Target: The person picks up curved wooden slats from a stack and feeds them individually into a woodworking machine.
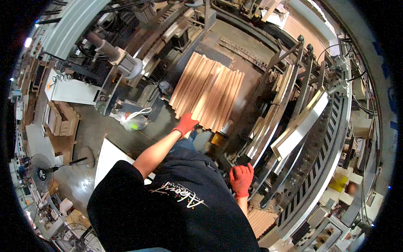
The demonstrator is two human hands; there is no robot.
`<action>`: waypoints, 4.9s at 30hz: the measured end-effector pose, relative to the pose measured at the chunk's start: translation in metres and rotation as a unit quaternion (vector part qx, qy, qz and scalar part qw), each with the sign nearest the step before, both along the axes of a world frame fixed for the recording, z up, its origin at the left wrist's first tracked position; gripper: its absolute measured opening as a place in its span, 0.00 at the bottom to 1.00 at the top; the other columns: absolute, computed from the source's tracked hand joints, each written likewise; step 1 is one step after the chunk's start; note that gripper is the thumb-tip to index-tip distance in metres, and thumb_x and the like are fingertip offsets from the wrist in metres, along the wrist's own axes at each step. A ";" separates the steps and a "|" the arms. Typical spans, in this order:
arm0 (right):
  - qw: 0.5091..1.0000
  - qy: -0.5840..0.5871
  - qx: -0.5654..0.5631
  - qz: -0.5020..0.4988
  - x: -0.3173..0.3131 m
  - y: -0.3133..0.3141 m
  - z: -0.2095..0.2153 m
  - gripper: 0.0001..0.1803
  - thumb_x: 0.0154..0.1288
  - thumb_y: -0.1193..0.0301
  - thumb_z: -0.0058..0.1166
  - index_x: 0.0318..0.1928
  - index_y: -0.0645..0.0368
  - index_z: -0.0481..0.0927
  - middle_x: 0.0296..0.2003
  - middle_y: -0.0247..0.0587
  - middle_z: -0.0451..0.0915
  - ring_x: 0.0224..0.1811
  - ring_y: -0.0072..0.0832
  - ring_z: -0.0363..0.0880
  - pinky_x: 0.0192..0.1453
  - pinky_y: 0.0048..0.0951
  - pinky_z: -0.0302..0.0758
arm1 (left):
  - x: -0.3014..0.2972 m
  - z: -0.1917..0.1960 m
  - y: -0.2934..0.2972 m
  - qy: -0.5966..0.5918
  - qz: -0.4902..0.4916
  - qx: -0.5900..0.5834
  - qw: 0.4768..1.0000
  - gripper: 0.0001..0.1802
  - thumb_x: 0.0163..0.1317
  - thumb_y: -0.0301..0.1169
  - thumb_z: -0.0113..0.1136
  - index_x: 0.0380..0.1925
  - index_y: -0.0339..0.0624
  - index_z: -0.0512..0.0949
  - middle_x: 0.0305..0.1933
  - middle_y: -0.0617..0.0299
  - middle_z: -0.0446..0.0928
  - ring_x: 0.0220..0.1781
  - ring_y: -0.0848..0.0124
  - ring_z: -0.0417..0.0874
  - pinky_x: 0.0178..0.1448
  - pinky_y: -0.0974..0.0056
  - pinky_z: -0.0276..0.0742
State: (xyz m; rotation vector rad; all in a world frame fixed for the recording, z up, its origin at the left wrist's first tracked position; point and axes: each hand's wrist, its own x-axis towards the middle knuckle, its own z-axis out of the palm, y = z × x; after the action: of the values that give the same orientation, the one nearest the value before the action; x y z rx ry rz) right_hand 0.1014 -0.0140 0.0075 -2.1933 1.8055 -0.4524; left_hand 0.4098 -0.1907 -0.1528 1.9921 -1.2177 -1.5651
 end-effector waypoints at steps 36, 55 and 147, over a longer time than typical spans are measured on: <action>0.975 0.212 0.062 0.016 0.007 -0.003 -0.014 0.08 0.55 0.68 0.65 0.35 0.47 0.79 0.30 0.28 0.78 0.34 0.31 0.77 0.63 0.46 0.67 | -0.123 -0.273 -0.070 -0.422 -0.046 -0.024 0.905 0.18 0.62 0.35 0.54 0.54 0.53 0.73 0.49 0.55 0.74 0.50 0.57 0.79 0.42 0.47 0.76; 0.970 0.228 -0.023 0.086 -0.047 0.000 -0.035 0.09 0.53 0.66 0.65 0.34 0.44 0.79 0.25 0.28 0.73 0.31 0.29 0.75 0.63 0.44 0.71 | -0.125 -0.213 -0.009 -0.039 -0.317 0.181 0.930 0.16 0.58 0.36 0.62 0.46 0.43 0.80 0.36 0.46 0.82 0.36 0.45 0.83 0.32 0.39 0.75; 0.821 -0.227 -0.127 -0.508 0.047 0.091 -0.107 0.17 0.61 0.59 0.56 0.46 0.54 0.79 0.42 0.47 0.83 0.42 0.47 0.82 0.44 0.45 0.77 | -0.267 0.156 0.149 0.218 -0.692 -0.442 0.527 0.10 0.59 0.37 0.63 0.39 0.47 0.81 0.36 0.61 0.81 0.34 0.60 0.82 0.40 0.57 0.75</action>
State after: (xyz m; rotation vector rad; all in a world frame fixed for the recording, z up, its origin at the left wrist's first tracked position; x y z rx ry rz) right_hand 0.1488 0.0767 -0.0999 -0.8582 2.5358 -1.3367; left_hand 0.1426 -0.0415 0.0036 -0.3514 -2.6938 -1.0782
